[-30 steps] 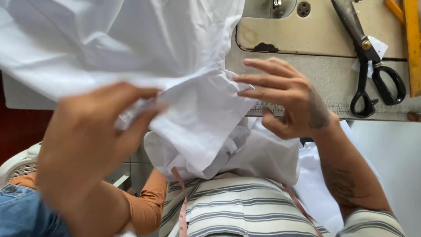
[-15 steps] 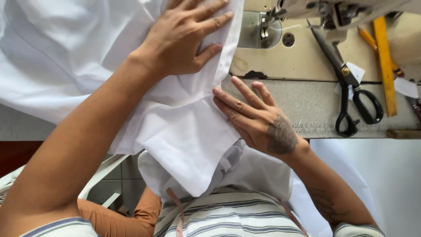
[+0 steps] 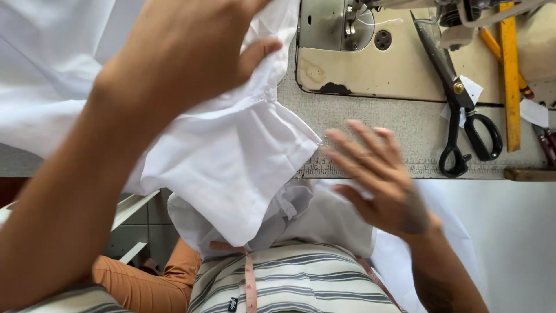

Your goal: The person uses shears to trim the edges of a white fabric garment on a worktable. They repeatedly reposition the fabric, cut along seams and hems, and remove small pieces of excess material.

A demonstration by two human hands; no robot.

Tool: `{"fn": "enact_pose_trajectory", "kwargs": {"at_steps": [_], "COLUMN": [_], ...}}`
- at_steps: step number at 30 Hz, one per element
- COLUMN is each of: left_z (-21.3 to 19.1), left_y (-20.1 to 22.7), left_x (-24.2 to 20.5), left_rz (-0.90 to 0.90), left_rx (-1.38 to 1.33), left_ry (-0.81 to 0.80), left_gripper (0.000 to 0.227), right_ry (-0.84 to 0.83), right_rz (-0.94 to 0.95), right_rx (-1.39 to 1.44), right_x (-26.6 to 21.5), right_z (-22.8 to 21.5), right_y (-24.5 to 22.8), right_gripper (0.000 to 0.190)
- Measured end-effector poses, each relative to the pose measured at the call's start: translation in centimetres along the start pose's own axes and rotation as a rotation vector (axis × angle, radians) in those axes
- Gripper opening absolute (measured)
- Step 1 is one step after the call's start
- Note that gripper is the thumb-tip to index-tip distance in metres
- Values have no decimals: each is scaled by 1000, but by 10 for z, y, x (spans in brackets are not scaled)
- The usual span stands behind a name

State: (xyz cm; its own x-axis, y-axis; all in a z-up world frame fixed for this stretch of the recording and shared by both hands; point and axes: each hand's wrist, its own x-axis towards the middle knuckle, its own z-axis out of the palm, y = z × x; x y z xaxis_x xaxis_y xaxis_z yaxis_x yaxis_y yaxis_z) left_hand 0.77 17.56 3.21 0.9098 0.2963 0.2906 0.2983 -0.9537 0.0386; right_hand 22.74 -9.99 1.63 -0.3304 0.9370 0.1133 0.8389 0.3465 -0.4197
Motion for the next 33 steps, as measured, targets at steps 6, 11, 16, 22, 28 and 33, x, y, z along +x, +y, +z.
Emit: {"fn": "enact_pose_trajectory", "kwargs": {"at_steps": [6, 11, 16, 22, 28, 33], "left_z": [-52, 15, 17, 21, 23, 17], "left_y": [121, 135, 139, 140, 138, 136], "left_x": [-46, -58, -64, -65, -67, -75], "left_rz": [-346, -433, -441, -433, -432, -430], "left_rx": [-118, -48, -45, -93, -28, -16], "left_ry": [53, 165, 163, 196, 117, 119], "left_gripper": [22, 54, 58, 40, 61, 61], "right_ry": [284, 137, 80, 28, 261, 444], "right_rz": [472, 503, 616, 1044, 1042, 865], "right_rx": [-305, -225, -55, 436, 946, 1415], "right_x": [-92, -118, -117, -108, -180, -179], "right_z": [-54, -69, -75, -87, -72, -58], "right_y": [39, 71, 94, 75, 45, -20], "right_gripper": [25, 61, 71, 53, 53, 77]}}
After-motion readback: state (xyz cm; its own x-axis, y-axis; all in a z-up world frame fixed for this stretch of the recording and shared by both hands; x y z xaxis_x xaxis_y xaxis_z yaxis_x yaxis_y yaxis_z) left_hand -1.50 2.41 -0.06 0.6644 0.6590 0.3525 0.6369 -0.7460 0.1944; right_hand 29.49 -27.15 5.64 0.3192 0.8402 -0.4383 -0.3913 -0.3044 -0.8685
